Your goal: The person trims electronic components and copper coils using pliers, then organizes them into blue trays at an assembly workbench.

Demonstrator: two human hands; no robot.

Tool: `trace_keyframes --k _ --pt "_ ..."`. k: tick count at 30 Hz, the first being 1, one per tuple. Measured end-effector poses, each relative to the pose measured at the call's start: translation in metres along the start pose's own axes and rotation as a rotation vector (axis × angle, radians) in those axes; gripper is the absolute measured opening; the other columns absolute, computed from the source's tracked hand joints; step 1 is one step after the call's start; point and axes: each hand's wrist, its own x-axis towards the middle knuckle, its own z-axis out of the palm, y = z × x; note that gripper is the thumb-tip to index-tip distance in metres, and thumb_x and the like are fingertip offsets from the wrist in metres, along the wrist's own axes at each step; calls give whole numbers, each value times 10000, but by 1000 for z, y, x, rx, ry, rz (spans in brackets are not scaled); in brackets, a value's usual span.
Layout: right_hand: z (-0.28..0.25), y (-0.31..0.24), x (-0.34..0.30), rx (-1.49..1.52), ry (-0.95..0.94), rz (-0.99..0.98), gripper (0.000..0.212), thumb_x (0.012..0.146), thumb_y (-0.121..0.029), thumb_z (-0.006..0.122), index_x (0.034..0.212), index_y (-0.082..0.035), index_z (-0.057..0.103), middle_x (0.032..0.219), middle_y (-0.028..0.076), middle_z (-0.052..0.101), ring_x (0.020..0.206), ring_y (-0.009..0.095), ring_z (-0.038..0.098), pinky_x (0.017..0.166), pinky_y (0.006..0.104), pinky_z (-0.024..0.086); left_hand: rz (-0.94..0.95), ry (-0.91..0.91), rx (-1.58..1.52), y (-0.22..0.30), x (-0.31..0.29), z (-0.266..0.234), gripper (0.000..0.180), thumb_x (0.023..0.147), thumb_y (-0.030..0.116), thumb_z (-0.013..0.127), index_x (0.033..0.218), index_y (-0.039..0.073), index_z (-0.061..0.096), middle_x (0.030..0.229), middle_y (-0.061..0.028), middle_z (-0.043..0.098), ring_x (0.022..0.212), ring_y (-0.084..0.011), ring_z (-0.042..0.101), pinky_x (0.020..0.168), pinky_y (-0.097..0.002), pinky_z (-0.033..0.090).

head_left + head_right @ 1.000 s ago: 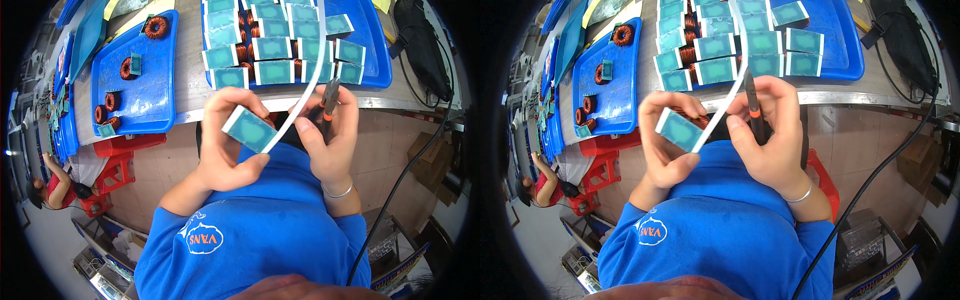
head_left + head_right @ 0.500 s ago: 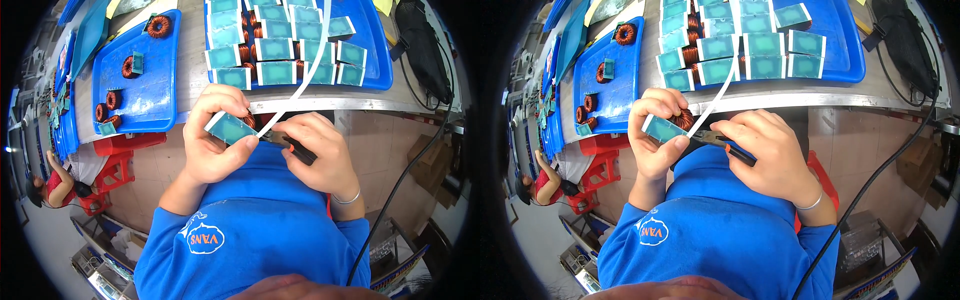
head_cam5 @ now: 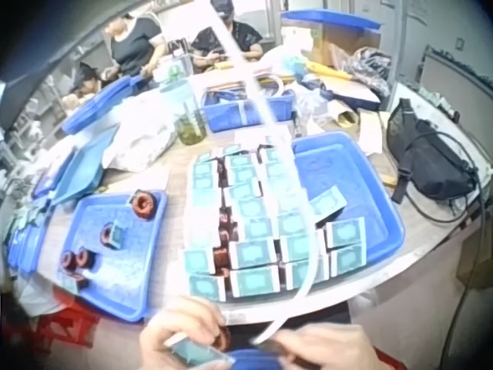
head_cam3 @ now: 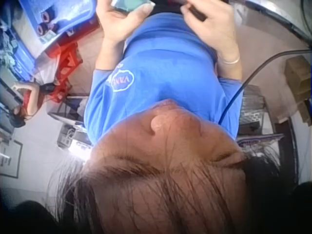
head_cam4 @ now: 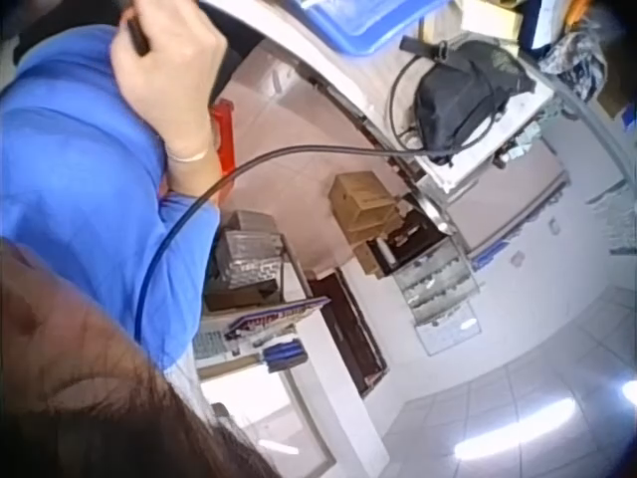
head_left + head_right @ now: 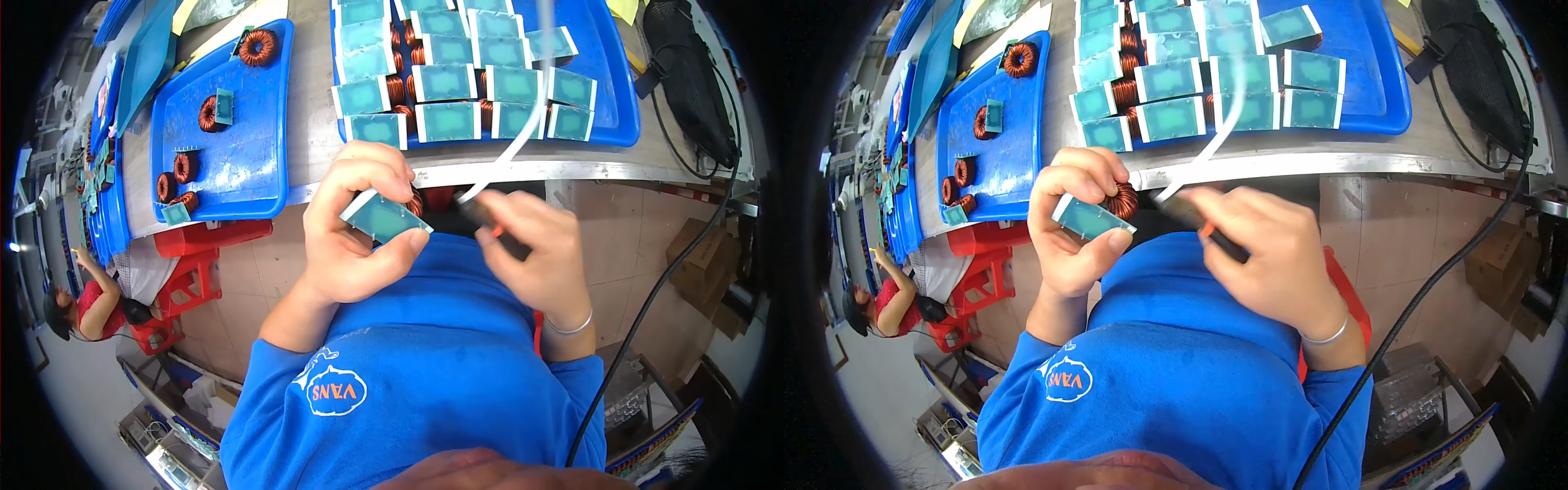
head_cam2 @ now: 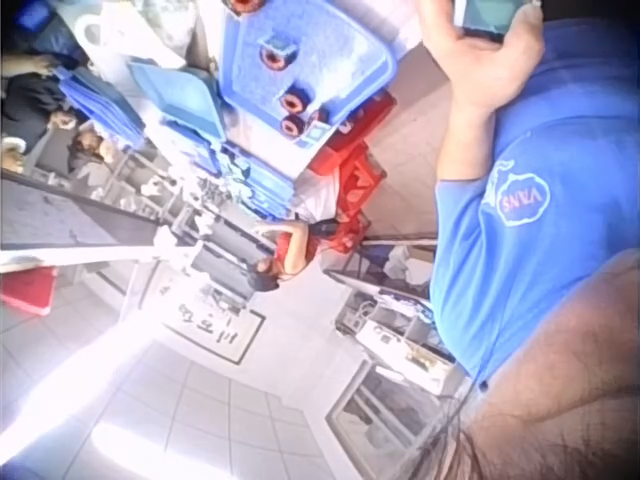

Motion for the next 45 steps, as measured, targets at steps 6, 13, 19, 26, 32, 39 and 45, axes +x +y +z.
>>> trace_keyframes --k 6,13,19,26,32,39,45 --pt "-16 7 -10 643 594 61 340 764 34 544 1099 28 490 804 74 556 688 102 509 636 216 434 -267 -88 -237 14 56 -14 588 607 154 590 1139 16 380 977 -146 454 973 -250 492 740 -350 485" --pt "-18 12 -15 646 758 -4 325 762 16 536 1079 -1 466 795 78 543 676 118 514 622 227 430 26 -200 638 10 169 23 453 652 168 694 1055 79 508 821 -110 557 837 -218 555 787 -323 445" --pt "-24 15 -17 662 772 -16 327 761 10 540 1079 -9 467 796 72 544 679 114 515 621 221 426 220 -346 734 -69 205 55 402 662 150 668 1025 50 529 893 -140 588 860 -247 575 771 -334 452" --pt "-27 24 -17 642 736 15 329 760 9 543 1080 -12 470 805 68 548 698 110 515 648 223 425 47 -571 660 -71 206 55 230 784 159 567 968 40 637 859 -118 628 783 -229 609 719 -316 473" --pt "-19 18 -14 637 666 77 346 739 43 561 1075 2 490 827 67 557 744 108 517 665 221 417 471 -467 850 -44 174 36 213 752 82 560 948 25 620 963 -147 579 932 -300 541 790 -360 437" --pt "-10 4 1 118 296 -95 321 593 61 611 903 -22 594 769 91 563 630 202 536 578 280 440 -61 -493 284 31 83 5 205 692 153 633 820 -7 628 821 -109 606 866 -264 543 822 -360 394" --pt "8 4 7 -55 123 -158 312 560 23 610 866 -34 593 775 92 569 684 261 557 609 334 455 -159 -168 54 23 42 2 72 710 14 555 749 -8 611 806 -103 611 874 -228 540 801 -339 406"
